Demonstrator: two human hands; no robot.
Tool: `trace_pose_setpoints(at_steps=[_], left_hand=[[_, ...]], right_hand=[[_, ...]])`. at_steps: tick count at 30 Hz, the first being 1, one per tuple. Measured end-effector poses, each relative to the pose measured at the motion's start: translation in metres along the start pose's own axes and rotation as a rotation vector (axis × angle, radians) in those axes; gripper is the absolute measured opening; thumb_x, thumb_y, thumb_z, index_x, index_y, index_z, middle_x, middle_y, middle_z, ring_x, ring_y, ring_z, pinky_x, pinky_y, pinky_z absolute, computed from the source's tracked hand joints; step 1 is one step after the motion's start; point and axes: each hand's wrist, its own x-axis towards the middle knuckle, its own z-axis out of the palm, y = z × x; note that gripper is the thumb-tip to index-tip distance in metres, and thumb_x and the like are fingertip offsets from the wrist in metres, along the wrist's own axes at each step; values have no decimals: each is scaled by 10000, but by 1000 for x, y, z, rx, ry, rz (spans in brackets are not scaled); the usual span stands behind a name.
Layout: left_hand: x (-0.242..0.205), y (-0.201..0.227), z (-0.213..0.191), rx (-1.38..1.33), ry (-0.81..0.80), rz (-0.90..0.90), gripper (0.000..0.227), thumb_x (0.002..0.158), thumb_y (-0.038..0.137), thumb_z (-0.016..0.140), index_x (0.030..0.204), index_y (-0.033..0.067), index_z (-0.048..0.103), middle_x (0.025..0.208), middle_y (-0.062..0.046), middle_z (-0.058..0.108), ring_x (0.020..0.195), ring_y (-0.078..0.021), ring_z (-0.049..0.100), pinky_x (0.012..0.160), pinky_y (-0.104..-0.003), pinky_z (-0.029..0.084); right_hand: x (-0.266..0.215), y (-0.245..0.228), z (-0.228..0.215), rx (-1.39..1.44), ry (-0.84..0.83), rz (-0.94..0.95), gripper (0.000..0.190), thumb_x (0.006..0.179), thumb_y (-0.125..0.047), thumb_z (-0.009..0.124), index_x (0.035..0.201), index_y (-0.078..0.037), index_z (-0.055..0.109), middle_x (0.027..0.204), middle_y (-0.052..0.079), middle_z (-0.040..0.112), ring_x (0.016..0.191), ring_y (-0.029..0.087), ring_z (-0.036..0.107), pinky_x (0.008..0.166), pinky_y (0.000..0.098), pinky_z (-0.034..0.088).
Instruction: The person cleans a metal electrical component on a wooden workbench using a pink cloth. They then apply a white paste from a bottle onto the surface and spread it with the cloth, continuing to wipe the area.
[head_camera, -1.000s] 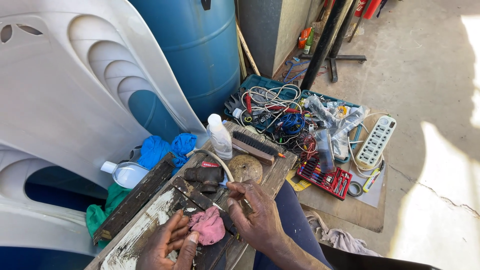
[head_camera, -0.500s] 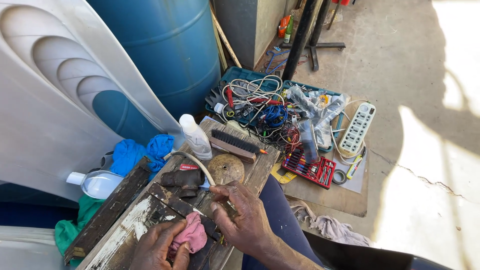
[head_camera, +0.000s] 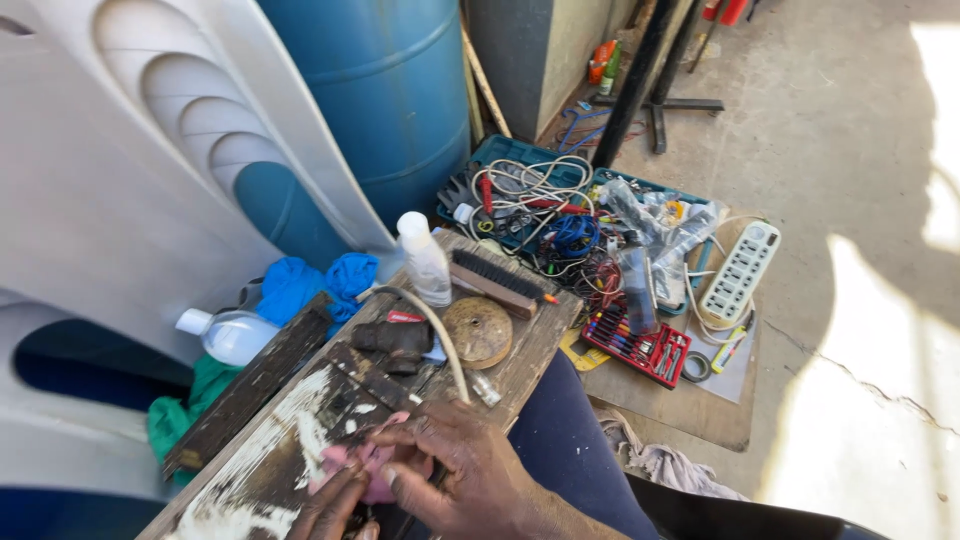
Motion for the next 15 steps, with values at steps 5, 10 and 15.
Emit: trace_pose_setpoints(at_steps=[5,10,15], left_hand=[[-18,34,-30,81,167,-333,366,862,274,676,1188,190,821,1166,-8,821,1026,-171,791,866,-341,626],[-15,44,-107,-116,-350,-833,605,947,479,603,1544,413,532,1520,70,612,1431,-176,621,1078,-453,733],[-4,83,-124,11,-54,-1155,548,929,474,637,1477,475,640,1305,211,777,483,-168,574,549,-406,496]], right_hand=[[0,28,18,-164,64,-172,281,940,-160,669,1188,-109,793,866,34,646,724,194,638,673,336,530],[5,28,22,-293,-29,-174,310,957,-268,724,1233,-156,808,1186,62,750,1084,261,733,869,414,574],[22,31,23,-609,-382,-205,395,969,-461,724,1268,-215,798,1289,71,689,1128,339,596,844,527,540]])
